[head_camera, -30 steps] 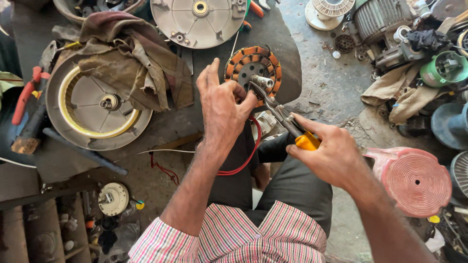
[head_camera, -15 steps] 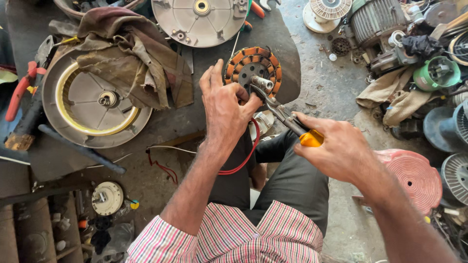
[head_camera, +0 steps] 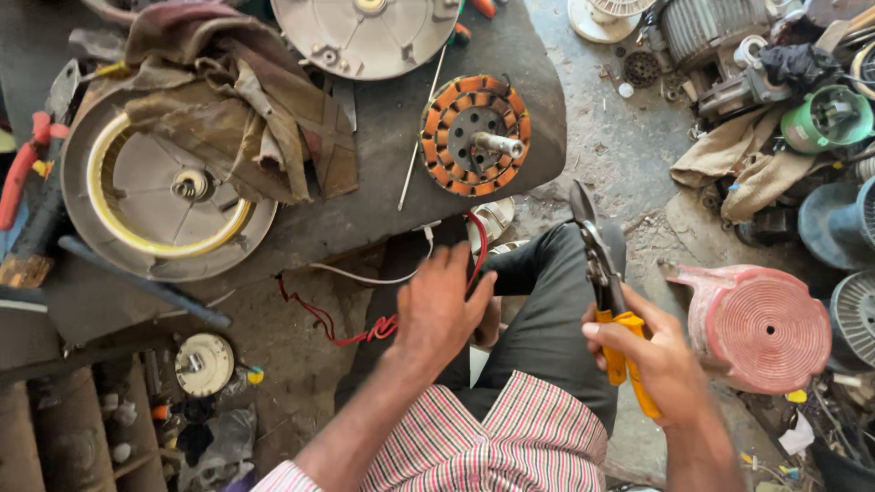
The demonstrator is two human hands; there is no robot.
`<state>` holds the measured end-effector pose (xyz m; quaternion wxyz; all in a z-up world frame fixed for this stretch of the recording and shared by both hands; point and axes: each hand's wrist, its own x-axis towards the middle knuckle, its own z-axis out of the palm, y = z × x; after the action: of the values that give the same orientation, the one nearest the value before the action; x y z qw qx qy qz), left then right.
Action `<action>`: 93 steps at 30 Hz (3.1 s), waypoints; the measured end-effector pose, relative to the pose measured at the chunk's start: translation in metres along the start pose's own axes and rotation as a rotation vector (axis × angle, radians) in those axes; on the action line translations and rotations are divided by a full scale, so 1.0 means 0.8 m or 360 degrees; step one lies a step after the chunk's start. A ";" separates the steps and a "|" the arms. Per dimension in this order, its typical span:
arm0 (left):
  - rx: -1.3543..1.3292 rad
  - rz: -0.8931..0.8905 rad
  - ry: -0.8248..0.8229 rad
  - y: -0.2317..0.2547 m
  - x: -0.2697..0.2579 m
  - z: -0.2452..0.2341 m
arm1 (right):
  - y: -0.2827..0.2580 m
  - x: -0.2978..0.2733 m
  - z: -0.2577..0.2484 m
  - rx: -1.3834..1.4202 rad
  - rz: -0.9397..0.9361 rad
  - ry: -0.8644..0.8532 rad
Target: The person uses pliers to adjust a copper-wound motor rotor, then uses a screwdriver to manipulate small components within the rotor slots. They handle a small yellow piece and continue adjusting the rotor assembly on a cluttered workbench.
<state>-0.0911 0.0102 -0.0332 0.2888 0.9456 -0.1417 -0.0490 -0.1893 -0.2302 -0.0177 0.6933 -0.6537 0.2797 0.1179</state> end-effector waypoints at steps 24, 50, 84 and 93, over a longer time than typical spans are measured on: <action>0.0154 0.0317 0.0390 -0.023 -0.080 -0.147 | 0.000 0.022 0.052 0.0222 -0.0068 0.0083; 0.0678 0.1237 0.0418 -0.020 0.123 -0.088 | -0.005 -0.002 0.080 -0.0034 -0.0055 0.0135; 0.0647 0.1330 0.0748 -0.028 0.115 -0.062 | -0.004 -0.006 0.087 0.0053 0.0078 0.0134; 0.0629 0.1300 0.0824 -0.025 0.103 -0.058 | -0.002 -0.013 0.084 0.0015 0.0137 0.0142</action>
<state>0.0002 0.0267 -0.0071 0.1259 0.8308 -0.4296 0.3307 -0.1812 -0.1633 -0.0120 0.6776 -0.6422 0.3387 0.1171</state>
